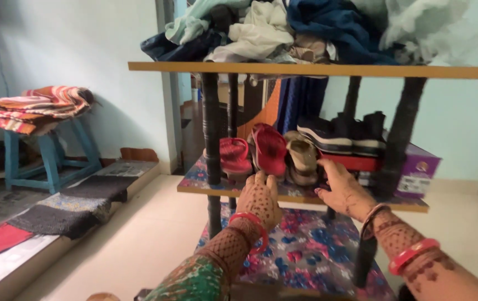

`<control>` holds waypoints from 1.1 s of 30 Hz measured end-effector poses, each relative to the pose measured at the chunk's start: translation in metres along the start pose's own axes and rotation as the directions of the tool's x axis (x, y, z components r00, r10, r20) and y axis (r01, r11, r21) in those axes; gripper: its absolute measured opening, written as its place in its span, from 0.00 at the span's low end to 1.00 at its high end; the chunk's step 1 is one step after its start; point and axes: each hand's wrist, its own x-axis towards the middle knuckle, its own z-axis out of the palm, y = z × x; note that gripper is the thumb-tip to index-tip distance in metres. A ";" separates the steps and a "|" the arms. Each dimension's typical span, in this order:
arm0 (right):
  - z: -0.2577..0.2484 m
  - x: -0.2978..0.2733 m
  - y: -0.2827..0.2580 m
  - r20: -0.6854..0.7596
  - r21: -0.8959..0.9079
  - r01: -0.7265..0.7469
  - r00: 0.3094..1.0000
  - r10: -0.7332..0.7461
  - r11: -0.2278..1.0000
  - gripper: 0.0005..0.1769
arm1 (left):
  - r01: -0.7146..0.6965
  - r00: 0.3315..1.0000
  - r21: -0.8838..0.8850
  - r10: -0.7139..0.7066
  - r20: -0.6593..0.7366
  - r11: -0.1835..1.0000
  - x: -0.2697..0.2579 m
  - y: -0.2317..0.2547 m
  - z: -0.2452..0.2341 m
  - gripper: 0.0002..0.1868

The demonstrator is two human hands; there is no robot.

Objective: The person removes various shoes from a multi-tiered shoe rack, places them on the floor, and then rearranges them back onto the rack. The person handles sandals, flats, and sneakers, moving them between shelves and the floor.

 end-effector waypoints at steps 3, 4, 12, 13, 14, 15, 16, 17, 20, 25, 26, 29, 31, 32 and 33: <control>0.031 0.018 0.004 -0.200 0.004 0.085 0.976 -0.083 0.996 0.50 | 0.036 0.997 0.041 -0.033 -0.066 0.999 0.019 -0.013 0.014 0.32; 0.041 0.020 0.002 -0.277 0.039 0.178 0.947 -0.161 0.983 0.50 | 0.053 0.996 0.050 -0.049 -0.079 0.997 0.022 -0.015 0.016 0.32; 0.074 -0.008 -0.018 -0.257 0.045 -0.331 0.908 0.331 0.943 0.35 | 0.102 0.989 0.151 -0.083 -0.125 0.983 0.037 -0.003 0.031 0.30; 0.073 -0.007 -0.019 -0.245 0.039 -0.342 0.908 0.340 0.939 0.35 | 0.077 0.991 0.146 -0.059 -0.122 0.986 0.042 0.000 0.036 0.29; 0.074 -0.007 -0.018 -0.233 0.032 -0.352 0.907 0.349 0.935 0.34 | 0.049 0.984 0.134 -0.025 -0.175 0.990 0.049 0.003 0.040 0.29; 0.074 -0.007 -0.017 -0.264 0.019 -0.330 0.909 0.323 0.944 0.34 | 0.022 0.973 0.120 0.007 -0.232 0.993 0.059 0.007 0.044 0.29; 0.076 -0.007 -0.017 -0.294 0.004 -0.307 0.909 0.295 0.952 0.34 | -0.006 0.957 0.107 0.037 -0.289 0.994 0.067 0.013 0.048 0.28; 0.078 -0.006 -0.017 -0.327 -0.009 -0.283 0.908 0.264 0.959 0.35 | 0.008 0.967 0.097 0.017 -0.254 0.995 0.075 0.019 0.051 0.30; 0.082 -0.005 -0.012 -0.362 0.036 -0.224 0.906 0.222 0.974 0.31 | 0.057 0.988 0.038 -0.051 -0.144 0.998 0.100 0.039 0.055 0.35; 0.085 -0.007 -0.006 -0.368 0.007 -0.153 0.919 0.145 0.988 0.31 | 0.266 0.961 0.031 -0.268 0.063 0.963 0.115 0.064 0.051 0.36; 0.084 -0.007 -0.006 -0.388 -0.015 -0.128 0.915 0.113 0.992 0.31 | 0.280 0.957 0.038 -0.282 0.075 0.959 0.115 0.065 0.048 0.36; 0.085 -0.006 -0.008 -0.281 0.003 -0.278 0.922 0.268 0.961 0.34 | 0.296 0.950 0.045 -0.299 0.092 0.954 0.115 0.062 0.041 0.36; 0.085 -0.006 -0.006 -0.295 -0.015 -0.250 0.926 0.234 0.968 0.34 | 0.278 0.956 0.024 -0.279 0.085 0.960 0.115 0.059 0.037 0.37; 0.085 -0.006 -0.005 -0.302 -0.024 -0.236 0.928 0.218 0.972 0.33 | 0.291 0.951 0.007 -0.290 0.112 0.957 0.118 0.060 0.034 0.36; 0.086 -0.006 -0.004 -0.334 -0.044 -0.227 0.921 0.200 0.973 0.32 | 0.305 0.944 -0.007 -0.302 0.136 0.952 0.120 0.059 0.030 0.35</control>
